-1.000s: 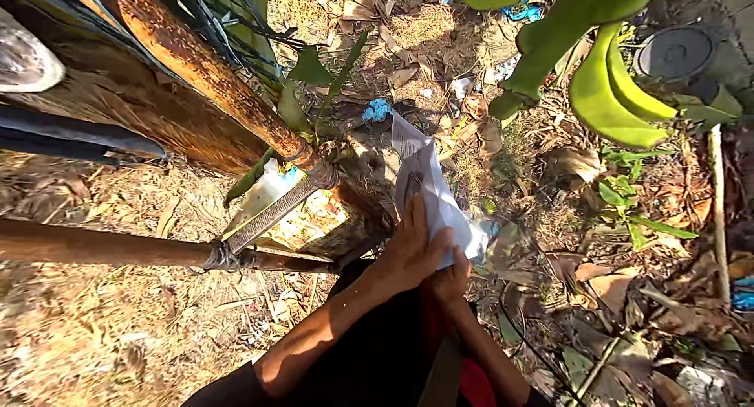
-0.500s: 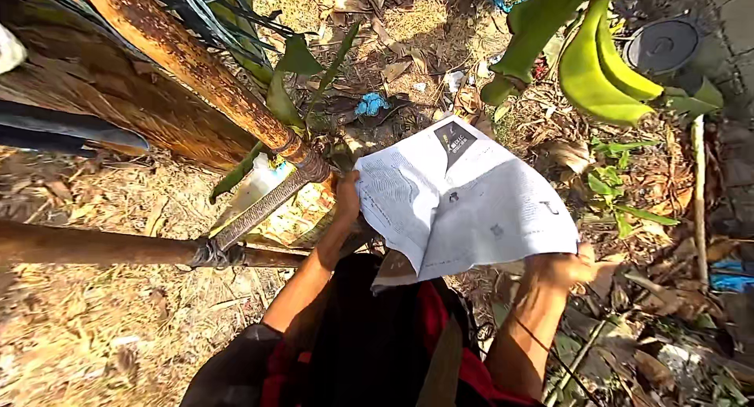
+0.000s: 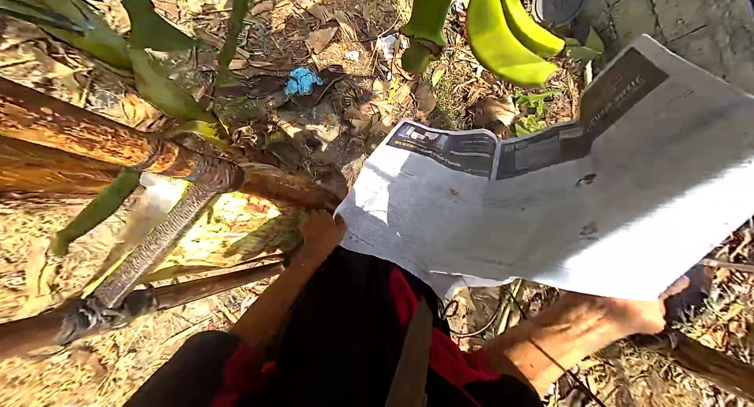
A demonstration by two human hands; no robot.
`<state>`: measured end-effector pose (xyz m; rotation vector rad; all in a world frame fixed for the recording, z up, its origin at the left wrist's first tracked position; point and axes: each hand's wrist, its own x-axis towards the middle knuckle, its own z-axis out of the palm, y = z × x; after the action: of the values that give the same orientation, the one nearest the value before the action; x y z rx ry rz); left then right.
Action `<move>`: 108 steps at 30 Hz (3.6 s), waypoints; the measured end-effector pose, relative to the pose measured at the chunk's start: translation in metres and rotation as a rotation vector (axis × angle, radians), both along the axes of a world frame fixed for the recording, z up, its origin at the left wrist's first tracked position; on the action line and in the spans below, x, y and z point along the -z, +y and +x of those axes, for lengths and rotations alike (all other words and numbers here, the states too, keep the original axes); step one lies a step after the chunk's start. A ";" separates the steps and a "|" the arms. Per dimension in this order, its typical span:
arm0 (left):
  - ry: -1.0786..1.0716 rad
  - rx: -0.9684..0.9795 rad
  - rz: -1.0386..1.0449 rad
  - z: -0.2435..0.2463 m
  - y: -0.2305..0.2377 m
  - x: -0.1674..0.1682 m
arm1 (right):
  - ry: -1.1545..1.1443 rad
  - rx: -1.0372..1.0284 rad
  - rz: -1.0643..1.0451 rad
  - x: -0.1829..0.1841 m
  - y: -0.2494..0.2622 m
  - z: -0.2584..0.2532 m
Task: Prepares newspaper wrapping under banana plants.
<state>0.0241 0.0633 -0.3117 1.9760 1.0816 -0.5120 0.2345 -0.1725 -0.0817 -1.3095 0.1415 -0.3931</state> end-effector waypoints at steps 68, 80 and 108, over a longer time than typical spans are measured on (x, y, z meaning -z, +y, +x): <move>-0.736 0.483 0.282 0.098 -0.040 -0.115 | 0.721 -0.618 -0.824 0.051 0.093 0.003; -0.443 0.279 0.310 0.032 0.029 -0.022 | 0.282 -0.548 -0.275 0.054 0.095 0.063; -0.941 -0.816 -1.180 0.183 0.036 -0.139 | 1.352 -1.004 -0.484 0.271 0.085 -0.039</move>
<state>0.2069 0.0990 -0.1726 0.4757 0.5929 0.2348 0.1954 -0.0871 -0.3530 -1.7324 0.4930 1.4330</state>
